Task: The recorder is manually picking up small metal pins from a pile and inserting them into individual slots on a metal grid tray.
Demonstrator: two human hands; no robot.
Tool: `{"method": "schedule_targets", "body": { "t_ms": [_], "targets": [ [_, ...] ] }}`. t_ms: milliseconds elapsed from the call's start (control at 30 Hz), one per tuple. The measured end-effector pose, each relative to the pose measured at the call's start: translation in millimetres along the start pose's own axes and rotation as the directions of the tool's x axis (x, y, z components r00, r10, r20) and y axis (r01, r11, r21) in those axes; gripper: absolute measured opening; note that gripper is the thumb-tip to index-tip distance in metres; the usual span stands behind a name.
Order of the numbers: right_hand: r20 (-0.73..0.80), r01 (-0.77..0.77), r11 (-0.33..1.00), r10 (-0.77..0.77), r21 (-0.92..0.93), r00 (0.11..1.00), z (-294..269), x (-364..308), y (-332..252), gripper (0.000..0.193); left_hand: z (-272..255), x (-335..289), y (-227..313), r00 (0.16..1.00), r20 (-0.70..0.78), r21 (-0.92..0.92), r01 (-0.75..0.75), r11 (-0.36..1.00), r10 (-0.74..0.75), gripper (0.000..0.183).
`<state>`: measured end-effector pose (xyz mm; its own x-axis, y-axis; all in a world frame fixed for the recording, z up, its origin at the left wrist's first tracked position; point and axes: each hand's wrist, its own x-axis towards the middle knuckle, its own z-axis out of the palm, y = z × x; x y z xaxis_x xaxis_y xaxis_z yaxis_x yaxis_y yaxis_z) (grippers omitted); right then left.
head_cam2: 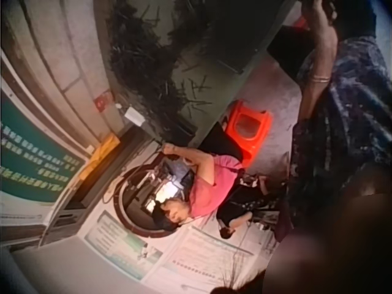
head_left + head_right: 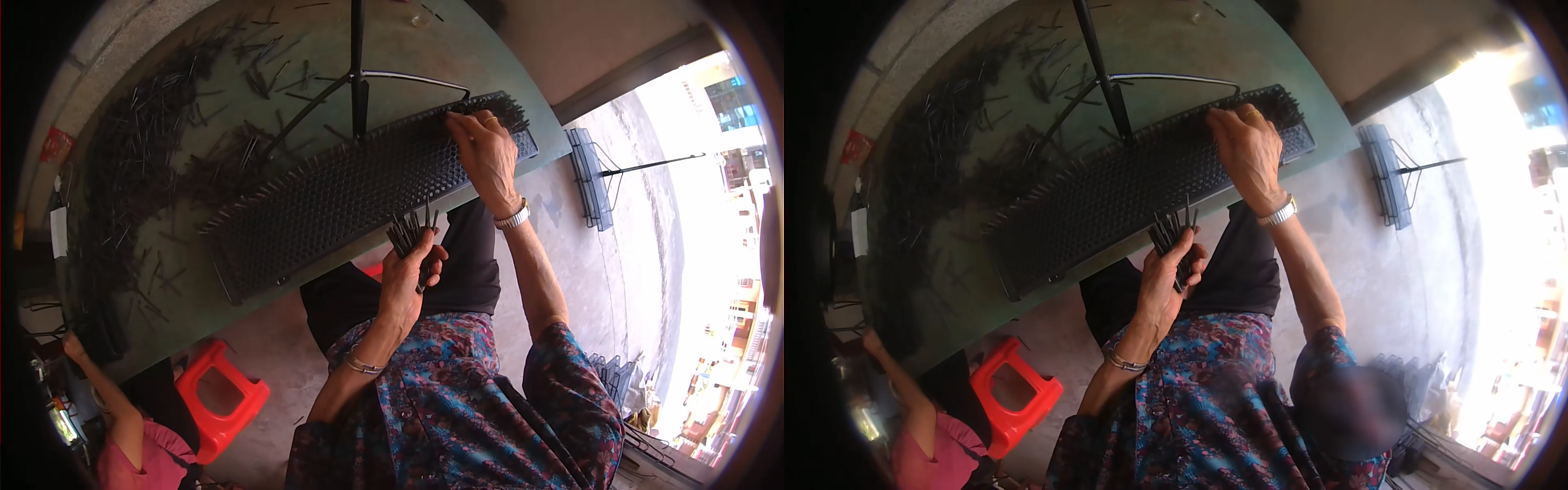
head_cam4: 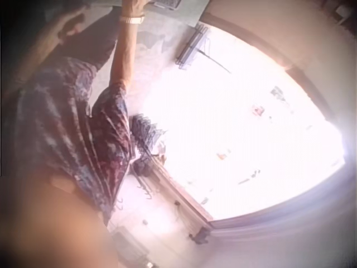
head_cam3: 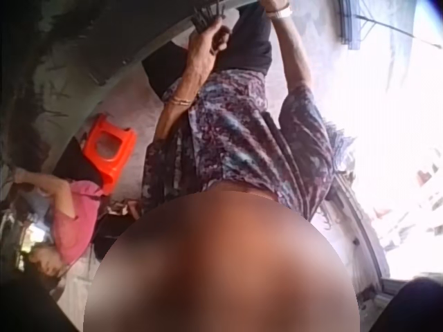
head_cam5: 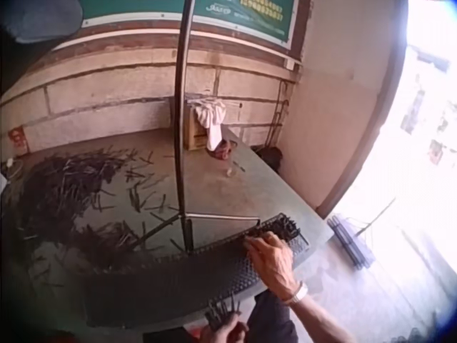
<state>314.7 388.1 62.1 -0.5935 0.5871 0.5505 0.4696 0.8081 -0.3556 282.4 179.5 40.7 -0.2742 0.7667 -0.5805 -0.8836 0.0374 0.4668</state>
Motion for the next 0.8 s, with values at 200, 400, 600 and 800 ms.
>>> {"method": "schedule_targets", "body": {
  "t_ms": [200,400,600,800],
  "targets": [
    [-0.044,-0.01,0.998,0.007,-0.068,0.999,-3,-5,1,0.017,2,2,3,1.0,-0.008,0.008,-0.019,1.0,0.019,0.028],
    [-0.092,-0.101,0.995,0.103,0.026,0.99,-21,-19,-16,0.023,4,10,3,0.998,0.015,0.0,-0.066,0.998,0.066,0.028],
    [0.624,-0.403,0.793,0.037,0.457,0.781,-40,-47,-26,0.024,8,10,6,0.996,0.019,0.025,-0.091,0.996,0.091,0.028],
    [0.676,-0.613,0.632,0.185,0.474,0.713,-49,-51,-27,0.022,15,7,7,0.995,-0.003,0.108,-0.103,0.989,0.103,0.024]
  ]
}}
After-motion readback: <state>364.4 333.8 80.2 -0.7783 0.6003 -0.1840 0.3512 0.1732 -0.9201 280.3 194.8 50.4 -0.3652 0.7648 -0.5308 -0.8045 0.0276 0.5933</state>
